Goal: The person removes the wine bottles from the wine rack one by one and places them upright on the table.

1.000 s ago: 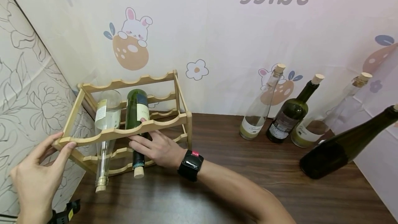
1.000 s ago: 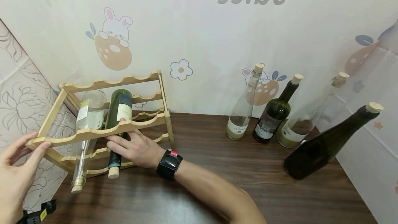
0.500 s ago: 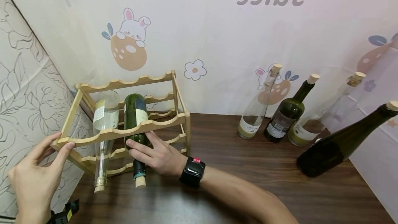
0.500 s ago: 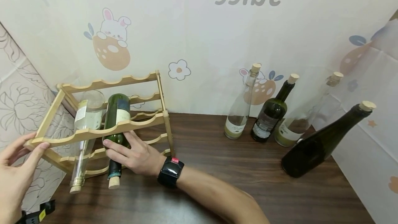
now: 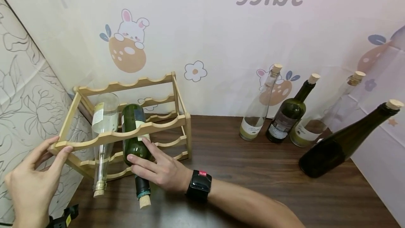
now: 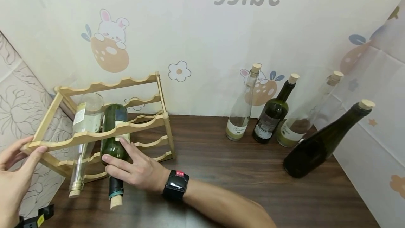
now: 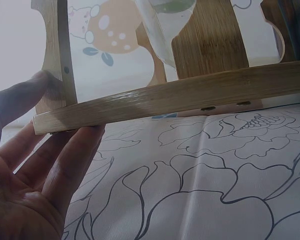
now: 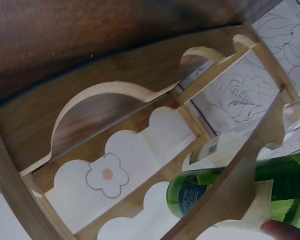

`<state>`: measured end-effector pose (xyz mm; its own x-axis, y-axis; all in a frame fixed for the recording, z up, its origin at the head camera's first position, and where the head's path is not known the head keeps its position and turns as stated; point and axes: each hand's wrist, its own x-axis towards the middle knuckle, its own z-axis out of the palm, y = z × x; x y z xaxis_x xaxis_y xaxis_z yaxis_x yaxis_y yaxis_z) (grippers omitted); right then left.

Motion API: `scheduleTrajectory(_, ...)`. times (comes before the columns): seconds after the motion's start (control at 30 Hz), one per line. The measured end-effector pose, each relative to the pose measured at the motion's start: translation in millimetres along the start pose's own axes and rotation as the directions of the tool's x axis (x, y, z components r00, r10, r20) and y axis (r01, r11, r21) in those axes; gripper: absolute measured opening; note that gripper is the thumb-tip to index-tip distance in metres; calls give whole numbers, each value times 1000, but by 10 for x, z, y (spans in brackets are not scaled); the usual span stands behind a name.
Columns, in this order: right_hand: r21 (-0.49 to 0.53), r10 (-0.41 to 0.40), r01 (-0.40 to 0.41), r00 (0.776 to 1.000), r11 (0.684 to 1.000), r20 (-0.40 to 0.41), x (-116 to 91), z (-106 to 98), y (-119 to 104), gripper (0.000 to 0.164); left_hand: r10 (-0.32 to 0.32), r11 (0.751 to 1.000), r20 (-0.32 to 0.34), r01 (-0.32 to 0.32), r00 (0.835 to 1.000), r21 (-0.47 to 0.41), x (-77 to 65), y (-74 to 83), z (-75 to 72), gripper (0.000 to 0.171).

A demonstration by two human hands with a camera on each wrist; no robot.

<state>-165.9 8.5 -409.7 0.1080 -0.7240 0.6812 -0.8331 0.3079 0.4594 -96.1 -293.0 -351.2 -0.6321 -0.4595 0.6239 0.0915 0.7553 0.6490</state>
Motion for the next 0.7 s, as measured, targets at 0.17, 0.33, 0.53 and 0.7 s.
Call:
scheduleTrajectory(0.17,1,-23,23,1000,1000,-14,-34,-91,-89,25,-13,1000,3,13,1000,-11,-2,-15,7,42)
scheduleTrajectory(0.33,13,-25,25,1000,1000,-17,-100,-196,-178,25,-12,1000,-9,12,1000,-16,-8,4,10,41)
scheduleTrajectory(0.53,62,-25,27,999,998,-24,-145,-338,-254,22,-47,998,-1,47,999,-36,-17,3,26,42)
scheduleTrajectory(0.7,102,-21,24,999,994,-34,-160,-482,-285,22,-113,991,32,115,993,-63,-17,-9,20,44)
